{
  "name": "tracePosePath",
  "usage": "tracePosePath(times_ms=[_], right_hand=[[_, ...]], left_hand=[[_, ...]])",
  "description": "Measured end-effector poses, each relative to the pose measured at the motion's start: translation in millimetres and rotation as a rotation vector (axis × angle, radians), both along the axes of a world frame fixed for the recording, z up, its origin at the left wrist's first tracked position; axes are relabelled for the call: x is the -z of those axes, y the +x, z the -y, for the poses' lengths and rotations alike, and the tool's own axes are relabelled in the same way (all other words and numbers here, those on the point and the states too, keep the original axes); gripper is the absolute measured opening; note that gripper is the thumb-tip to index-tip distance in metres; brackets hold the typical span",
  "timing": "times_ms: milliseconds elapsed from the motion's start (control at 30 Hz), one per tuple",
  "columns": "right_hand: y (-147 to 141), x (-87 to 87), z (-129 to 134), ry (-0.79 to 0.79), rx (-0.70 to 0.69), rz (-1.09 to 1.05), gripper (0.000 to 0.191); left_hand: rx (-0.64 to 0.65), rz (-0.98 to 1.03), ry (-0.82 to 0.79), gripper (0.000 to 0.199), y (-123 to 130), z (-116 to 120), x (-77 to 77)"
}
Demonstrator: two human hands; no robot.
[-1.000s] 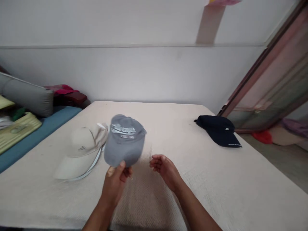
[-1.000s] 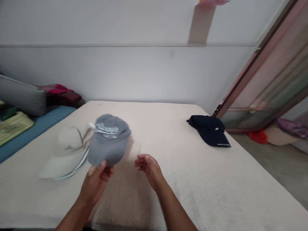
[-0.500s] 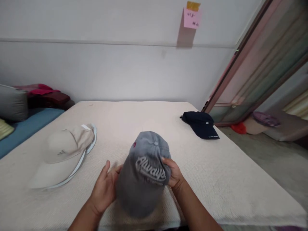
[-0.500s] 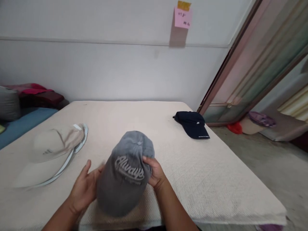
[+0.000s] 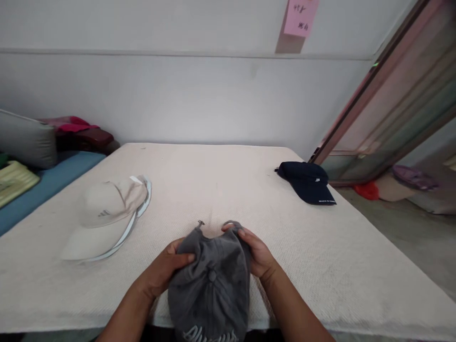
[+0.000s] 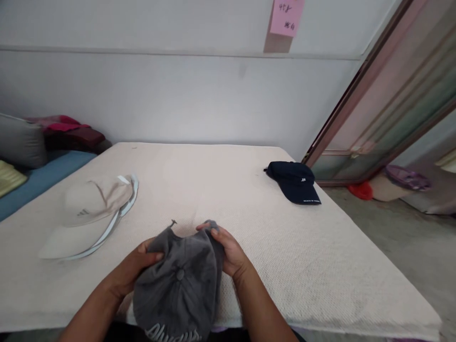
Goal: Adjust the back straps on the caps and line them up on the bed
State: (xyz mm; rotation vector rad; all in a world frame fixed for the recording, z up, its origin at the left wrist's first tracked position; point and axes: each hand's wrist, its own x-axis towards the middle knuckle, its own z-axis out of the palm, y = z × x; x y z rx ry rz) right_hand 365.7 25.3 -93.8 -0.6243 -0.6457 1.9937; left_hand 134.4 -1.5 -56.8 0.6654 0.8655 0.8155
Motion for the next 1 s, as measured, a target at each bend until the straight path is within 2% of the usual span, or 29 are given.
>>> tracePosePath(times_ms=[67, 133, 233, 333, 433, 533, 600, 700, 833, 900, 1000], right_hand=[[1.0, -2.9, -7.5, 0.018, 0.027, 0.056, 0.026], [0.6, -3.6, -12.8, 0.022, 0.059, 0.129, 0.024], [-2.4, -4.8, -16.1, 0.066, 0.104, 0.309, 0.034], [-6.9, -9.2, -16.0, 0.253, 0.067, 0.558, 0.043], [-11.3, -9.8, -16.8, 0.506, -0.026, 0.765, 0.038], [-13.1, -1.7, -21.1, 0.574, -0.071, 0.864, 0.032], [-11.4, 4.5, -25.6, 0.486, -0.013, 0.841, 0.027], [-4.8, 7.1, -33.1, 0.261, 0.143, 0.616, 0.02], [2.3, 0.1, -39.1, 0.072, 0.33, 0.317, 0.026], [1.1, -3.3, -38.3, 0.074, 0.343, 0.299, 0.027], [-7.1, -6.2, -32.8, 0.175, 0.18, 0.371, 0.031]], left_hand=[[0.12, -0.026, 0.008, 0.031, 5.5, -1.1, 2.3], [0.149, -0.055, 0.026, 0.033, 11.3, -3.5, 6.7], [0.029, -0.152, 0.052, 0.036, 16.7, -8.7, 14.9], [-0.114, -0.193, 0.047, 0.041, 16.7, -14.3, 19.5], [-0.213, -0.095, 0.015, 0.036, 14.2, -19.4, 19.0], [-0.24, -0.013, -0.02, 0.027, 13.6, -23.2, 18.2], [-0.265, -0.015, -0.043, 0.02, 15.1, -25.0, 18.9], [-0.319, -0.107, 0.016, 0.019, 19.2, -27.3, 20.6], [-0.227, -0.178, 0.118, 0.016, 27.1, -29.9, 21.4], [-0.183, -0.188, 0.134, 0.015, 32.0, -30.7, 21.7], [-0.141, -0.203, 0.169, 0.014, 37.8, -31.0, 22.4]])
